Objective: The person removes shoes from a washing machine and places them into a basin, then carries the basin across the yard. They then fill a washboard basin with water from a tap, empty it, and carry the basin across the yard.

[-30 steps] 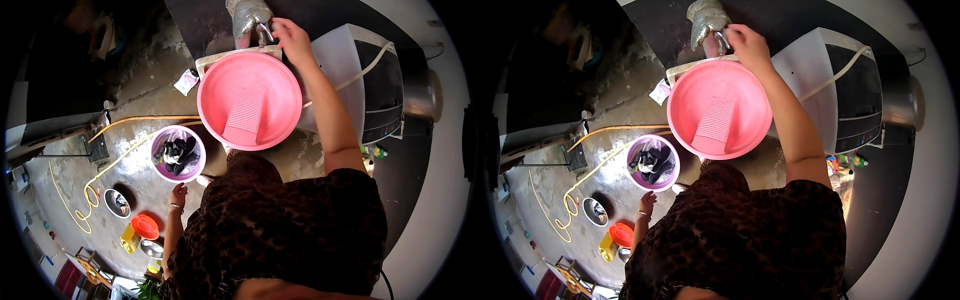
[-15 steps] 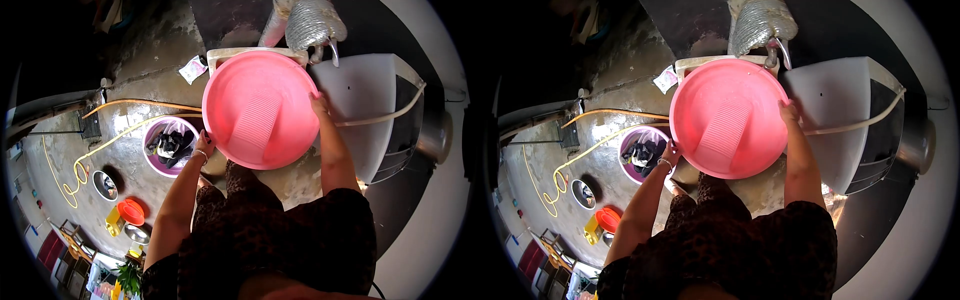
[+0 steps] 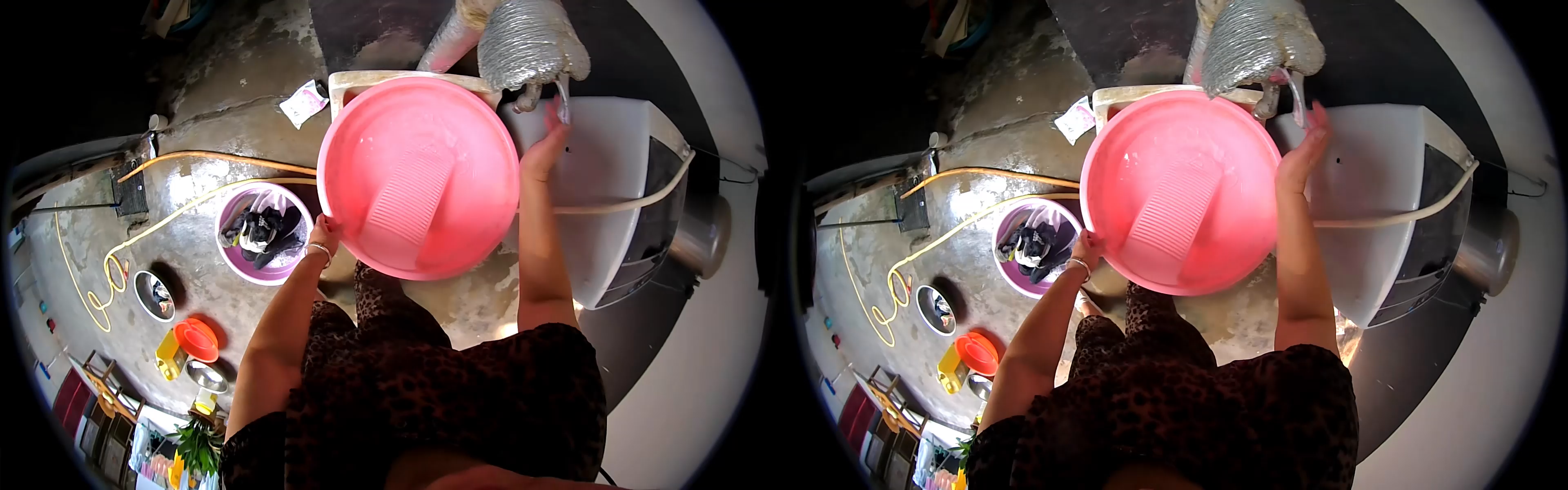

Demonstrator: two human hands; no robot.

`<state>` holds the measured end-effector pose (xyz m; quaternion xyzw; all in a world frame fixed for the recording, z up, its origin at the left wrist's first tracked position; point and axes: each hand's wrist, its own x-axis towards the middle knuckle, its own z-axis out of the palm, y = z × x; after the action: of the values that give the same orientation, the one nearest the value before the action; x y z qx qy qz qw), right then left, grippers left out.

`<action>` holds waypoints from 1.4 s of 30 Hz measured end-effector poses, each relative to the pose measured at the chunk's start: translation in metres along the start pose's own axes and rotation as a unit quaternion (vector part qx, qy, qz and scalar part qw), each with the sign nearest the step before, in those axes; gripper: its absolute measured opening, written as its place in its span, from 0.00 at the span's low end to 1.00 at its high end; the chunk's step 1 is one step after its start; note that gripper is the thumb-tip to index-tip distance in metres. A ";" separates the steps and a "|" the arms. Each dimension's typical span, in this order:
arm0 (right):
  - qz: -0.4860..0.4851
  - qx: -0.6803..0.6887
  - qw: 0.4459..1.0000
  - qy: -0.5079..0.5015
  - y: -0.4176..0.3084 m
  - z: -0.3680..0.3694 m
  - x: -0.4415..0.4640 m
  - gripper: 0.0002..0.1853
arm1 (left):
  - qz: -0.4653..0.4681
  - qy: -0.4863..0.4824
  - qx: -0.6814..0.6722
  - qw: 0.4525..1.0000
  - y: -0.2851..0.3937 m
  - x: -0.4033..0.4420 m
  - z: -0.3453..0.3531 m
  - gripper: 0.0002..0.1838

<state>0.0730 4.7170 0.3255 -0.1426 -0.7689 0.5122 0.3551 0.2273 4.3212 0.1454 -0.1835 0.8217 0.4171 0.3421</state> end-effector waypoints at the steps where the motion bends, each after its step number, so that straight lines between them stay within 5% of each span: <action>1: -0.061 0.070 0.995 -0.032 -0.047 0.014 0.005 0.28 | -0.008 0.011 -0.007 1.000 -0.002 0.000 0.001 0.18; 4: -0.195 0.092 0.976 -0.040 -0.102 0.055 0.017 0.26 | -0.023 0.029 -0.029 0.999 -0.028 0.013 0.010 0.28; 8: -0.074 0.119 0.990 0.014 -0.110 0.071 0.032 0.21 | 0.005 0.024 0.035 0.999 -0.025 -0.003 -0.008 0.31; 11: 0.167 0.340 0.925 -0.013 -0.111 0.068 0.065 0.16 | 0.005 0.011 -0.046 0.999 -0.066 -0.007 -0.014 0.29; 20: 0.147 0.223 0.956 -0.120 -0.086 0.068 0.080 0.27 | -0.059 0.050 0.006 0.997 -0.133 -0.074 -0.066 0.25; 24: 0.231 0.336 0.912 -0.041 -0.112 0.073 0.061 0.30 | -0.073 0.049 -0.008 0.996 -0.110 -0.102 -0.090 0.25; 27: 0.291 0.421 0.857 -0.067 -0.058 0.062 0.036 0.29 | -0.053 0.058 -0.065 0.995 -0.117 -0.108 -0.097 0.25; 29: 0.388 0.401 0.828 0.053 -0.007 0.082 0.014 0.23 | -0.043 0.066 -0.096 0.992 -0.117 -0.115 -0.103 0.24; 31: 0.554 0.219 0.793 -0.127 0.028 0.078 -0.015 0.18 | -0.037 0.058 -0.092 0.993 -0.120 -0.126 -0.108 0.24; 37: 0.595 0.205 0.772 -0.089 0.025 0.059 -0.049 0.15 | -0.005 0.051 -0.069 0.996 -0.176 -0.128 -0.122 0.24; 42: 0.564 0.037 0.814 -0.131 -0.006 0.007 -0.055 0.19 | -0.049 0.021 -0.164 0.985 -0.157 -0.124 -0.139 0.23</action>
<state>0.1078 4.6773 0.3071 -0.4696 -0.5735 0.6645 -0.0951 0.3492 4.1188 0.2044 -0.2857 0.7395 0.5248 0.3100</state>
